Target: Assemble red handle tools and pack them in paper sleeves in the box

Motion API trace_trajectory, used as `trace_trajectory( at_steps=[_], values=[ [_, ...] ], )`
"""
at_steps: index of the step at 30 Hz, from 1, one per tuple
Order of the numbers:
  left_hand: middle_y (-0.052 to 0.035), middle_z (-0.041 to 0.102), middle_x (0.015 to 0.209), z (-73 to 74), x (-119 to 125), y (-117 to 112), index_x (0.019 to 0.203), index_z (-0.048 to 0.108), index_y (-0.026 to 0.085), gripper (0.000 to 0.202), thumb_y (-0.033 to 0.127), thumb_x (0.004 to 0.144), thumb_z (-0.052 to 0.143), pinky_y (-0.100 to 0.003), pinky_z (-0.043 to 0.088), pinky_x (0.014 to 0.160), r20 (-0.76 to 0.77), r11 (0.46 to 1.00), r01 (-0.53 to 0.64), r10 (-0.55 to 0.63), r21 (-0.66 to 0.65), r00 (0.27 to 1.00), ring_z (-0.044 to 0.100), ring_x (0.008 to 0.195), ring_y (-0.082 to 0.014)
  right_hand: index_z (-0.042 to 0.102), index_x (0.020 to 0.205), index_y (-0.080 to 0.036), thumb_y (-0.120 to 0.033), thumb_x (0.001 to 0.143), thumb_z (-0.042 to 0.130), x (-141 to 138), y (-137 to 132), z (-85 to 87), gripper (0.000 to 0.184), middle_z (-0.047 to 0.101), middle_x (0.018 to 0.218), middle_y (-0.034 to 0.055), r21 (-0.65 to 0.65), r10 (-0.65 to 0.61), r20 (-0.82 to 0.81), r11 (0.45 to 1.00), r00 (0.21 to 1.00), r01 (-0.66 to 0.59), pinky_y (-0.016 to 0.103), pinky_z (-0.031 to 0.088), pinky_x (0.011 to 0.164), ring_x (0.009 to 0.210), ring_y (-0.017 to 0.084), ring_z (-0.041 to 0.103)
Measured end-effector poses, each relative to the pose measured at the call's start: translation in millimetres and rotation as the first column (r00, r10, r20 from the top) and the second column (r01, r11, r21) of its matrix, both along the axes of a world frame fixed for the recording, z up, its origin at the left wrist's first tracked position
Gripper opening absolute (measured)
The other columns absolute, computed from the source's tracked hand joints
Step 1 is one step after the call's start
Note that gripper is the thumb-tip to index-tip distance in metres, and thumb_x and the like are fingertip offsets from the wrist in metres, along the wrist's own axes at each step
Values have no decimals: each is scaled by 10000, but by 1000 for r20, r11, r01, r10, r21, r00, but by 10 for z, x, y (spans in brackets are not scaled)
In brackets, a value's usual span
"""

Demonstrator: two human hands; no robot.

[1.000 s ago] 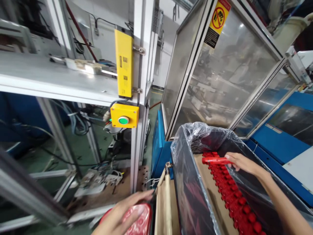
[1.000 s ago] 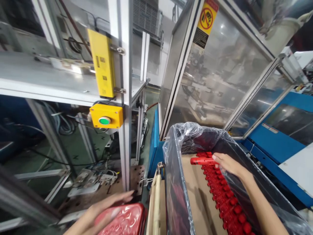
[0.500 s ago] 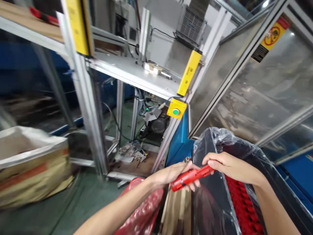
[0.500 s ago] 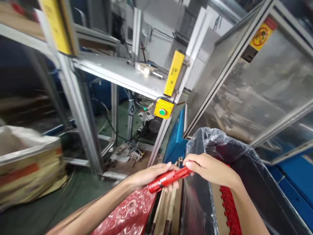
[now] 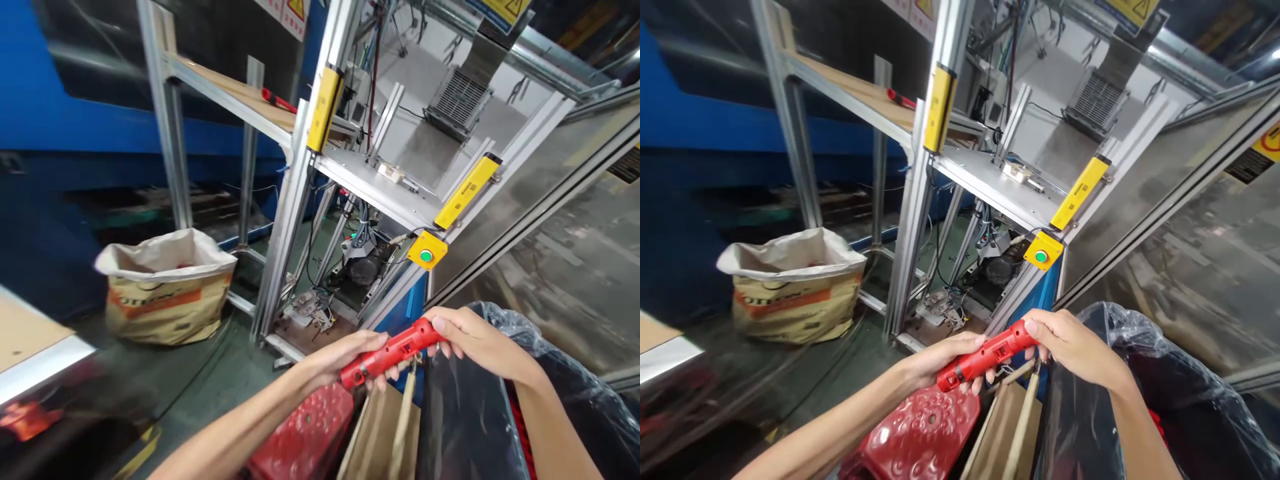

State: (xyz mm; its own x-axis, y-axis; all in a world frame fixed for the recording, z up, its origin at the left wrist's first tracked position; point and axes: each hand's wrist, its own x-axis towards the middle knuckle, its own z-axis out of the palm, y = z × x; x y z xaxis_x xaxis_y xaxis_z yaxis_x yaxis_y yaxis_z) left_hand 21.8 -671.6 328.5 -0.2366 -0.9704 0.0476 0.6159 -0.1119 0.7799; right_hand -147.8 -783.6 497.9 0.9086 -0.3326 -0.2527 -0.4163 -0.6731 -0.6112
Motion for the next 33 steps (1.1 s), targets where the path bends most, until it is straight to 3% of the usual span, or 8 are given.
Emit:
trace_trajectory(
  at_steps=[6,11,14,17,21,25,29,33],
  values=[
    [-82,745,730,-72,187,180,921,763,59,444,455,956,566,-163,419,419,-215,999,4,5,43,977,658,512,-117,690,1072,-183,-669,991,380,218,-4,6,582,684,768,37,-129,11,101,992,995,2,243,427,553,618,131,569],
    [-40,704,666,-17,382,345,970,765,57,575,413,1061,322,-165,455,528,-394,993,-52,91,109,915,654,599,-114,678,1135,-220,-628,961,490,365,16,-43,482,714,860,58,-251,-82,281,955,956,156,275,500,597,671,163,615],
    [-20,668,638,-15,536,387,980,744,79,440,419,1017,466,-212,524,636,-564,994,-74,106,79,819,681,701,-144,697,1100,-256,-635,943,507,484,168,-148,451,734,852,65,-372,-103,414,888,905,271,326,561,661,666,196,658],
    [-21,667,650,-59,736,387,1019,709,83,356,418,954,606,-290,564,790,-658,994,-101,103,40,746,715,846,-186,719,1048,-276,-598,942,525,661,399,-395,390,754,818,67,-454,-32,495,843,868,290,336,574,628,634,217,692],
    [-42,717,740,-112,1076,363,1060,702,85,383,443,950,623,-342,546,904,-693,983,-182,138,10,708,723,973,-213,729,1075,-274,-543,968,508,1037,675,-934,364,769,828,71,-473,65,462,862,885,184,315,570,570,582,206,698],
    [-59,750,866,-80,1480,331,1112,704,113,388,454,950,619,-350,529,928,-699,972,-232,138,-41,702,710,1040,-221,698,1178,-252,-576,948,542,1551,924,-1401,427,776,1003,100,-437,-59,443,857,895,272,354,597,603,523,192,663],
    [-65,762,928,-36,1900,296,1193,689,122,373,404,958,621,-348,496,995,-656,955,-295,205,-29,726,682,1098,-220,652,1271,-174,-587,927,579,2088,1121,-1620,542,760,915,135,-369,-240,519,803,820,468,367,600,633,635,243,695],
    [-55,752,1044,-4,2260,258,1202,683,176,365,389,906,700,-359,490,1033,-569,933,-357,270,-43,777,684,1055,-200,634,1277,-167,-582,923,585,2551,1138,-1700,548,726,1065,191,-269,-286,631,791,721,549,365,591,618,815,284,713]
  ],
)
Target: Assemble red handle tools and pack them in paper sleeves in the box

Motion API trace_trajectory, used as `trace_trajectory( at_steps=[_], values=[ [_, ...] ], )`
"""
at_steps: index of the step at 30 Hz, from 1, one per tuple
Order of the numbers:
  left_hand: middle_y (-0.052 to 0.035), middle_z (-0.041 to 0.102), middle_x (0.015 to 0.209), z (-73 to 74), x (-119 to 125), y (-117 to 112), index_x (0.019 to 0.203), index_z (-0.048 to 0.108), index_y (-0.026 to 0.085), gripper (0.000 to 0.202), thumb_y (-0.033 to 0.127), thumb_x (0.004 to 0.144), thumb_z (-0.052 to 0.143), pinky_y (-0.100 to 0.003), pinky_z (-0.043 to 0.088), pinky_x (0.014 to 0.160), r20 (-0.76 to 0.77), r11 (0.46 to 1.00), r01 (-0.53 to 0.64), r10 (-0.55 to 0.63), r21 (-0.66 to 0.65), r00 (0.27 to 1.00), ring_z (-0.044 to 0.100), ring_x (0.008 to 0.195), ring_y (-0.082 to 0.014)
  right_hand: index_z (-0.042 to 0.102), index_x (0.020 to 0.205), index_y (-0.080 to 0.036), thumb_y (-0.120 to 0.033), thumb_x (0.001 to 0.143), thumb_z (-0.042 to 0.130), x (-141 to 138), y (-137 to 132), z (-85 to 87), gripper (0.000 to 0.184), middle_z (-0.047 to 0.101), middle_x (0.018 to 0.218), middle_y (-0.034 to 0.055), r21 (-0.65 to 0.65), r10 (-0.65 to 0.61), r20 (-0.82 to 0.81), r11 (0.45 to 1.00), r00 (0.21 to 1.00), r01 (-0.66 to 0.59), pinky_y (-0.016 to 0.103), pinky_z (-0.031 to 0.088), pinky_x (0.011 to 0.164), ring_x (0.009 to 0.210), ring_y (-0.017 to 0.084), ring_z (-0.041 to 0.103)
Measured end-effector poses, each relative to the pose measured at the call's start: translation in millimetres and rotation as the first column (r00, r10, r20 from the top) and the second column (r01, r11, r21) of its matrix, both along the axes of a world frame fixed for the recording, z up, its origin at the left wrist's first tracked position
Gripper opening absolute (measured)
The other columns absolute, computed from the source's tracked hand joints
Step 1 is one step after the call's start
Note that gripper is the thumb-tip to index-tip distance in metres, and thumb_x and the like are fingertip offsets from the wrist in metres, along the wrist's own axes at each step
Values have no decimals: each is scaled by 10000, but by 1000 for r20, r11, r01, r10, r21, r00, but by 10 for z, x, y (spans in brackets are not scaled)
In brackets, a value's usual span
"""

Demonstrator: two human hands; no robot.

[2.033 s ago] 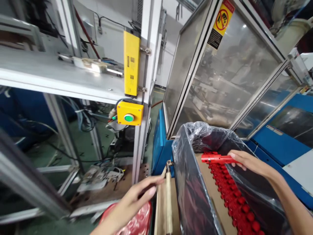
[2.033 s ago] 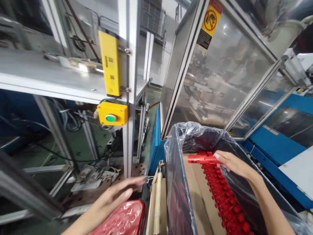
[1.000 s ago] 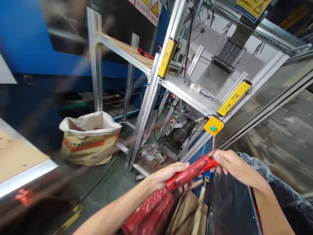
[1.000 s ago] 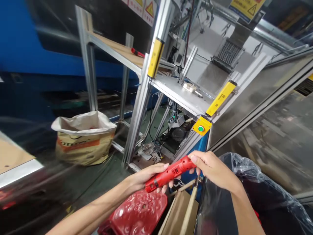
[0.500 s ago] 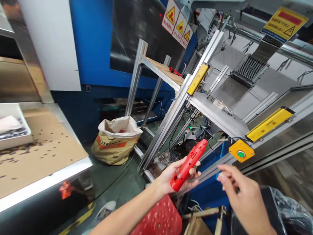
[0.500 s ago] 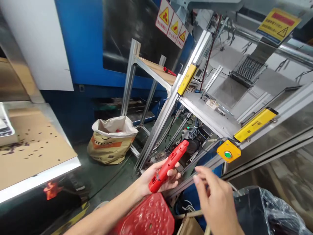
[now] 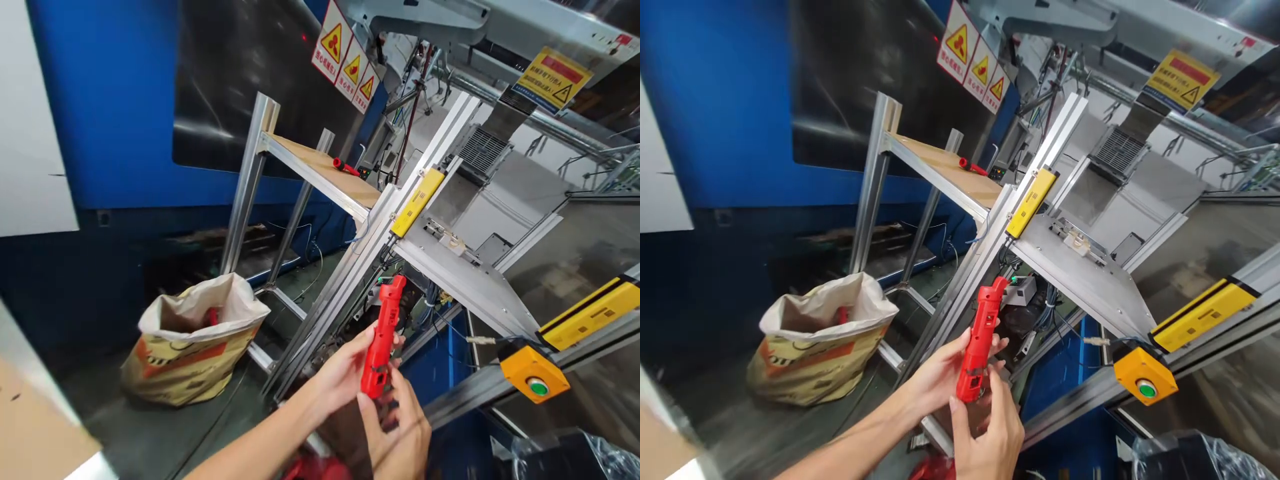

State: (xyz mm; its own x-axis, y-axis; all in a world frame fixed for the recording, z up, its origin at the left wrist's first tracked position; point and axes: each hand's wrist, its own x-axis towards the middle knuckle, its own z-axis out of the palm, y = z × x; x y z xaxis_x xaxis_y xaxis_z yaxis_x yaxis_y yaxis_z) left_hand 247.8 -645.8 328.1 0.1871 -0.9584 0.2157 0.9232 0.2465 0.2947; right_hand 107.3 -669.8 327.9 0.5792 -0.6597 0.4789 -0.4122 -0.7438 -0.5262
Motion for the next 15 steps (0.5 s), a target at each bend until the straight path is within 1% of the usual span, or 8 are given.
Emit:
trace_trajectory(
  at_steps=[3,5,7,9,11,13,14,15],
  values=[
    [-44,730,1098,97,197,-7,1225,679,215,477,416,810,803,-335,484,1023,124,998,-60,60,-5,990,669,1001,-173,678,1153,-221,-550,947,553,257,-45,-36,409,715,1035,159,39,54,93,998,994,-58,343,556,547,767,256,692],
    [-52,718,1119,190,306,8,1275,668,228,596,474,758,835,-333,476,1003,230,996,-88,84,6,970,646,1015,-190,696,1094,-228,-513,964,531,365,-78,-47,355,707,1002,144,53,74,132,995,989,-82,342,537,537,744,247,680],
    [-68,699,1190,265,416,35,1304,665,250,649,565,753,802,-364,447,1026,319,994,-105,97,8,943,607,1112,-241,698,1092,-228,-485,970,526,413,-128,-17,332,702,989,143,13,48,176,999,983,-51,356,534,557,731,245,668],
    [-74,649,1318,279,544,64,1306,675,278,619,633,801,715,-408,380,1104,400,991,-133,121,3,909,506,1284,-293,698,1092,-224,-465,970,540,406,-220,97,313,701,990,154,-68,-21,201,997,979,36,374,540,598,751,253,661],
    [-70,626,1353,204,690,90,1275,699,289,580,662,835,645,-435,307,1165,500,985,-173,147,5,853,418,1374,-312,704,1067,-211,-462,968,552,371,-380,331,309,695,1001,168,-173,-128,209,971,969,166,395,545,652,799,268,652],
    [-78,674,1242,46,845,118,1191,743,279,570,695,819,630,-452,314,1159,616,984,-178,122,30,778,478,1310,-324,715,1040,-204,-495,955,565,352,-629,685,338,684,1004,169,-288,-251,214,907,944,307,437,545,742,869,292,633],
    [-80,700,1157,-55,922,138,1128,767,272,571,718,795,636,-457,345,1135,668,985,-164,90,49,739,534,1235,-327,725,1017,-208,-530,939,575,364,-789,894,364,677,1008,165,-352,-313,223,857,923,376,478,535,822,922,312,621],
    [-79,718,1084,-162,995,165,1066,784,272,566,735,773,643,-461,379,1104,714,988,-141,50,69,699,578,1161,-328,738,1013,-219,-560,922,584,396,-971,1112,385,667,1076,166,-407,-369,196,812,909,417,518,508,909,1017,336,600]
  ],
)
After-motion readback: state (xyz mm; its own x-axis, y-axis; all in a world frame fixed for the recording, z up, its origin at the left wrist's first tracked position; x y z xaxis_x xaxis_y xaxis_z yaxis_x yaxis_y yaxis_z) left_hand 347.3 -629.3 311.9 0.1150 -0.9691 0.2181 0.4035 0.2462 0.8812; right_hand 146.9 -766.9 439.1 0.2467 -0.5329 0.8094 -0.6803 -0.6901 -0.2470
